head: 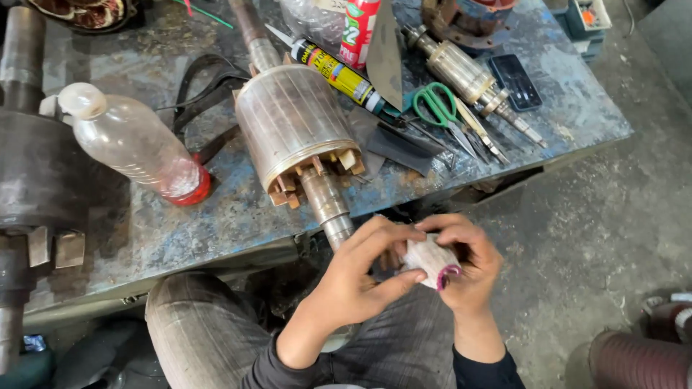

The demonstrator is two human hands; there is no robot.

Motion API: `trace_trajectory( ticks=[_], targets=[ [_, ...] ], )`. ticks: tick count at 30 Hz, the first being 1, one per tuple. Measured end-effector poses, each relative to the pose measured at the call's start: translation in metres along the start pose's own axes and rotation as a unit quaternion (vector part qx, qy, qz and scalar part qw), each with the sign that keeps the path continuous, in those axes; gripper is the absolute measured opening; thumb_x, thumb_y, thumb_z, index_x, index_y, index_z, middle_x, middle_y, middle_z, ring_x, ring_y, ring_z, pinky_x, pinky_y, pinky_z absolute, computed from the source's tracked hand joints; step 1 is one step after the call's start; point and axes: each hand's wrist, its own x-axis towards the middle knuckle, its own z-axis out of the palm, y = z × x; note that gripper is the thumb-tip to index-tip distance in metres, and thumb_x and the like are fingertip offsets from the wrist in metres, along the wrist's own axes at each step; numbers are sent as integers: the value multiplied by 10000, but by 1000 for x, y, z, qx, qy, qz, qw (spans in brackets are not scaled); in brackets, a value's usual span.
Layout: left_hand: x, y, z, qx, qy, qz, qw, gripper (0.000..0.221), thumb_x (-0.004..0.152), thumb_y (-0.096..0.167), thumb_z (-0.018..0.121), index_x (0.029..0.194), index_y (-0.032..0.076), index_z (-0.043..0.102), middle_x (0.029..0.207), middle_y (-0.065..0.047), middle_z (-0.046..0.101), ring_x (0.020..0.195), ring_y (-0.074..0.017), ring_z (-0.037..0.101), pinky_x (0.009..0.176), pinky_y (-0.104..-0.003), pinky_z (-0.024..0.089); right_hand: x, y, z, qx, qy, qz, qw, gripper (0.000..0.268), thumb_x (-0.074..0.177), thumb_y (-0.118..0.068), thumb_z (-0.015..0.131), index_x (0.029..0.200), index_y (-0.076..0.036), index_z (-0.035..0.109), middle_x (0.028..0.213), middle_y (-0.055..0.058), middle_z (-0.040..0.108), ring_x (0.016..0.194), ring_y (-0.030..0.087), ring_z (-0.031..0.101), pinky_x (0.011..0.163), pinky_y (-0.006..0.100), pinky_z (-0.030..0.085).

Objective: The person is cleaning the shaft and internal grooves of a motor rotor using a cleaning solution, a rag, and a small pointed tool.

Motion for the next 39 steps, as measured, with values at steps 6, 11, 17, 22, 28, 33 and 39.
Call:
trace_trajectory(
  ticks=[6,11,17,22,28,33,39],
  targets=[
    [6,-19,10,135,103,44,984,201,1013,196,740,1097,25,677,1017,-94,571,875,-236,615,724,-342,505,-14,3,-3,268,-35,161,949,506,953,-188,761,1373,62,629,1386,254,676,1254,362,678,1077,474,569],
    [7,-32,17,186,193,30,963,179,884,147,863,975,61,734,878,-45,601,678,-213,645,587,-326,532,-10,11,14,133,-15,140,981,269,1011,-194,724,1189,-3,661,1060,99,664,1014,181,619,911,340,534],
    [-27,-42,3,200,305,-83,927,323,876,59,797,1188,108,733,1144,-112,586,1086,-375,614,941,-482,524,41,22,23,-161,-30,69,984,194,1010,-158,745,1026,36,735,792,201,749,780,287,761,707,400,579],
    [-19,-27,3,8,304,-291,907,901,877,-2,777,1569,-48,203,1450,-434,340,1286,-602,495,995,-672,465,83,16,54,-181,-96,126,971,329,1037,-340,738,811,-105,692,603,57,638,614,111,574,622,340,494],
    [-11,-19,-4,-59,242,-329,911,1019,939,-14,676,1626,-35,-76,1344,-392,448,1141,-520,624,830,-635,514,93,36,68,-386,-74,9,920,255,955,-321,824,927,-114,679,731,100,603,733,362,696,620,411,538],
    [-20,-33,-4,-57,221,-313,922,1044,930,66,699,1619,-52,-78,1349,-377,456,1154,-508,626,857,-628,536,126,17,53,-359,-248,-129,891,196,852,8,802,985,-121,738,961,65,649,883,365,683,796,460,576],
    [-24,-37,-3,-60,214,-319,921,1046,936,90,681,1619,-36,-101,1351,-341,447,1126,-482,643,824,-604,565,165,29,42,-429,-384,-357,736,262,831,14,844,953,-128,660,942,66,581,839,281,648,797,402,584]
  ],
)
